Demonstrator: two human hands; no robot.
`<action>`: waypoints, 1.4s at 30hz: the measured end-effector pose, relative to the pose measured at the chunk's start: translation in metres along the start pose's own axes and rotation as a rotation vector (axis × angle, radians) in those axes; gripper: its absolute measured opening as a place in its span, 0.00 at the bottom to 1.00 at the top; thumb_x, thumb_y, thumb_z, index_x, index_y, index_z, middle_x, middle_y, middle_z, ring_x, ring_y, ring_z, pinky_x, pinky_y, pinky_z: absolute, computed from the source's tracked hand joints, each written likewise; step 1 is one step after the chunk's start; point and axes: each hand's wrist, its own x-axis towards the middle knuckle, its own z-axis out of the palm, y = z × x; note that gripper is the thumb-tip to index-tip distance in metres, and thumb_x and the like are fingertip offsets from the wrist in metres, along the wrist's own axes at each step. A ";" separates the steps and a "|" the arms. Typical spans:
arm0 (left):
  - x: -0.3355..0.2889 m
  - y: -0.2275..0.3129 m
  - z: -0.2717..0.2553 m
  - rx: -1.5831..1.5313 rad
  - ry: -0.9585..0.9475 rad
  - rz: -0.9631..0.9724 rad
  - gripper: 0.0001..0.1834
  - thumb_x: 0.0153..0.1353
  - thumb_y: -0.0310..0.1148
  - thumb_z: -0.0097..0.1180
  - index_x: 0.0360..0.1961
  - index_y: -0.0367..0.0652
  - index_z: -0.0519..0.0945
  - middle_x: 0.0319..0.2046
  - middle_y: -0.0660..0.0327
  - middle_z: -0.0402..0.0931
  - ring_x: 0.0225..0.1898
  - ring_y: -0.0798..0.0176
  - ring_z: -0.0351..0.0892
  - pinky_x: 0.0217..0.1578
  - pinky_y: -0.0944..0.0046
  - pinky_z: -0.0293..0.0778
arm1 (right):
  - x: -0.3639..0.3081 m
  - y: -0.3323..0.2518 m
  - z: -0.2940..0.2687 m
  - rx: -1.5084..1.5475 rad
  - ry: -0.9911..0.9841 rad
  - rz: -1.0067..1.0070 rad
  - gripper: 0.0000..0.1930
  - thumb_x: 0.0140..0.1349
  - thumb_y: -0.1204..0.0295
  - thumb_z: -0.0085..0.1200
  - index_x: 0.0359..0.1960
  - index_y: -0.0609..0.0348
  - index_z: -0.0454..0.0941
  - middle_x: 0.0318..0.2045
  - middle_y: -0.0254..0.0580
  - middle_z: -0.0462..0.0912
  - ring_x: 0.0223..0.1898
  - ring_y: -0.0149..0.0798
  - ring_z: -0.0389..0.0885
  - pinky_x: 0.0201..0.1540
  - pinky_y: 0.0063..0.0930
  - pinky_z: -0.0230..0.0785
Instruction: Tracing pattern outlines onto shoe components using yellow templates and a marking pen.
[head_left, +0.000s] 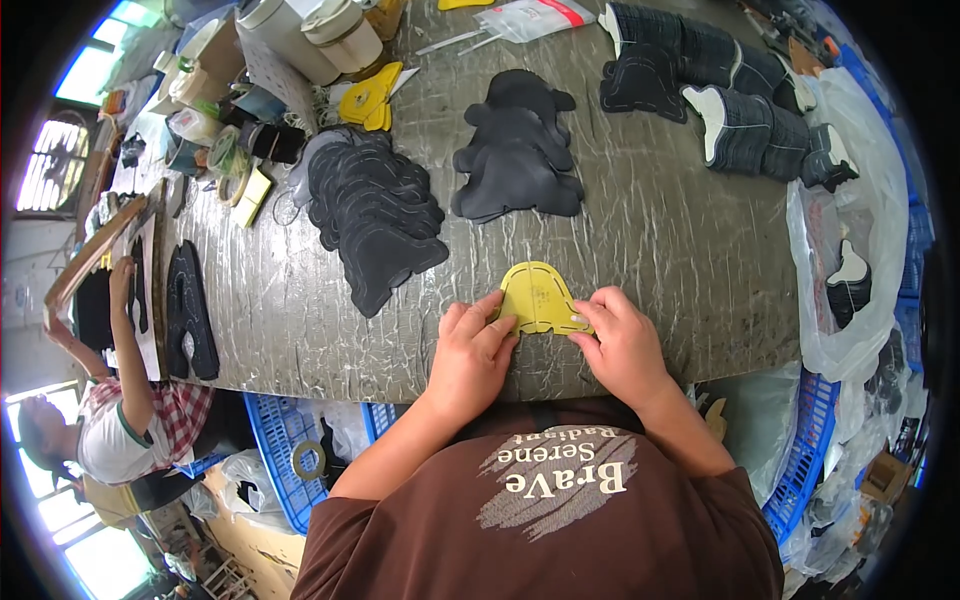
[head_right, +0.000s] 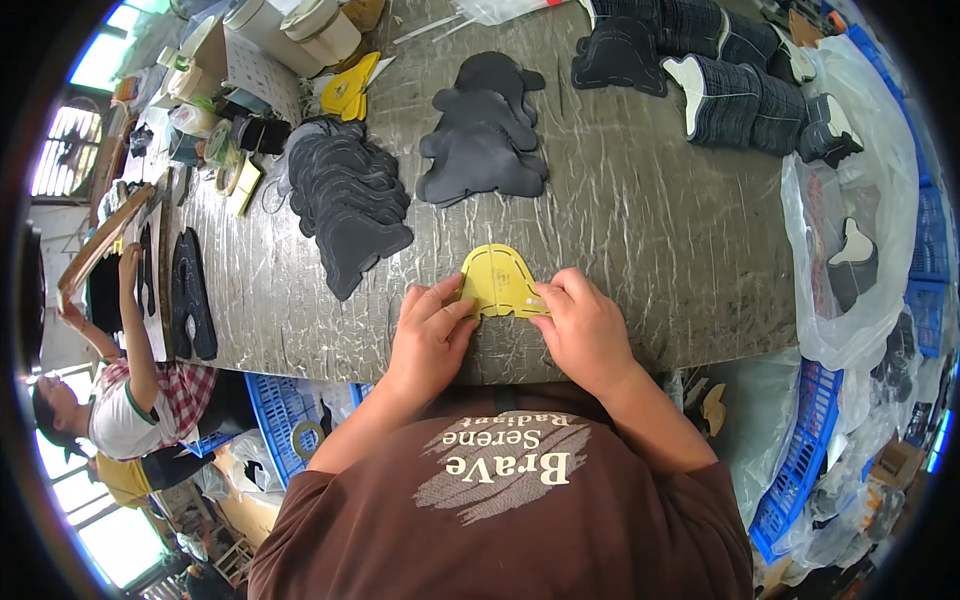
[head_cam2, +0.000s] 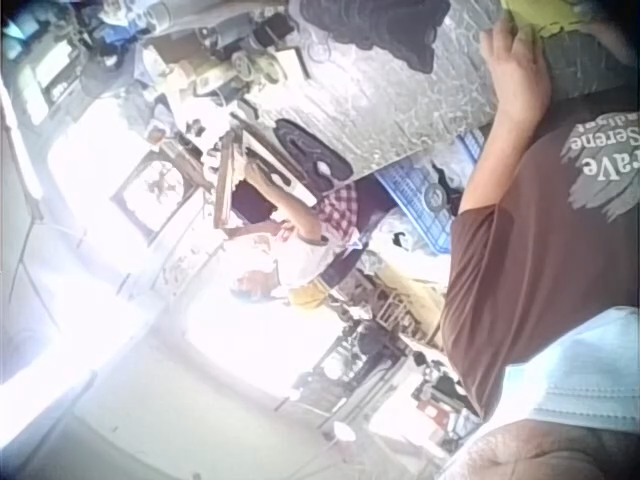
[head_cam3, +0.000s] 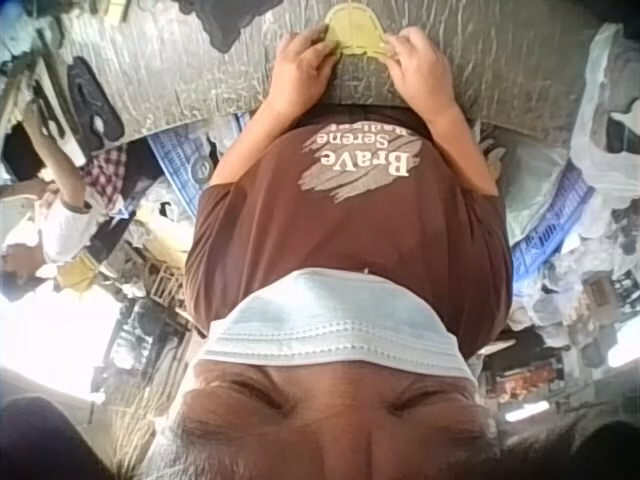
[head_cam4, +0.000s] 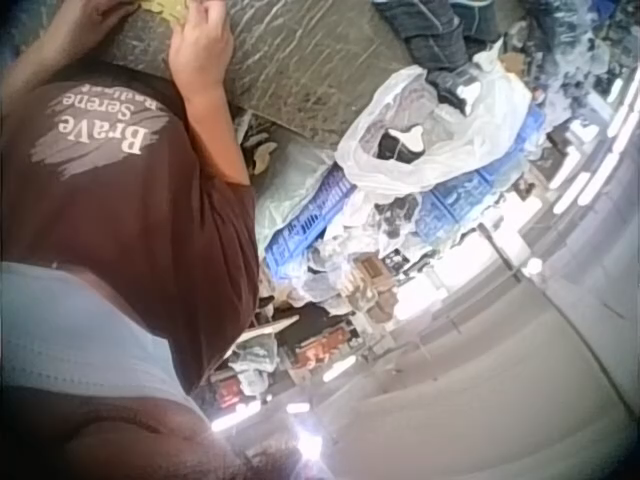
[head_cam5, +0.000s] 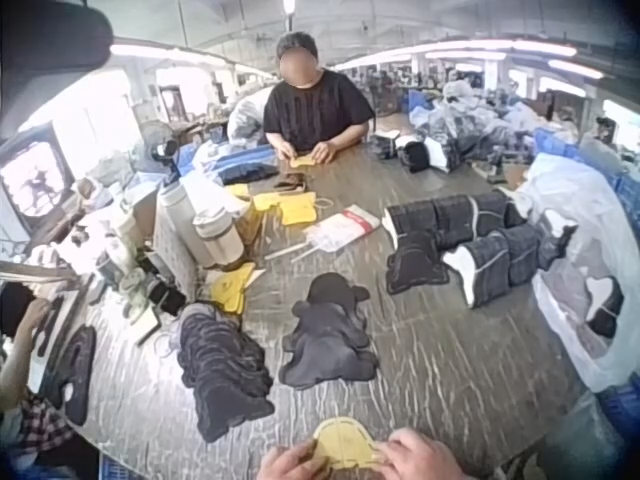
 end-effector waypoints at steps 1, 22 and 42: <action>0.000 0.000 0.001 -0.001 -0.001 0.000 0.16 0.46 0.23 0.66 0.39 0.36 0.82 0.50 0.49 0.76 0.41 0.47 0.74 0.45 0.53 0.72 | 0.000 0.000 0.000 -0.002 0.000 0.000 0.18 0.48 0.74 0.65 0.42 0.62 0.78 0.37 0.42 0.74 0.35 0.46 0.79 0.37 0.38 0.73; 0.000 0.014 -0.001 0.218 -0.065 0.083 0.15 0.48 0.21 0.61 0.40 0.37 0.81 0.51 0.49 0.74 0.42 0.49 0.73 0.45 0.54 0.71 | -0.001 0.004 0.002 0.016 0.030 -0.013 0.17 0.47 0.76 0.66 0.41 0.63 0.79 0.35 0.42 0.75 0.32 0.45 0.79 0.34 0.37 0.73; 0.002 0.042 0.011 0.623 -0.371 0.291 0.46 0.47 0.63 0.57 0.47 0.23 0.76 0.49 0.33 0.73 0.48 0.38 0.76 0.47 0.54 0.79 | 0.053 -0.027 0.007 0.360 0.057 -0.085 0.06 0.62 0.75 0.54 0.34 0.66 0.73 0.33 0.50 0.75 0.32 0.51 0.76 0.34 0.38 0.69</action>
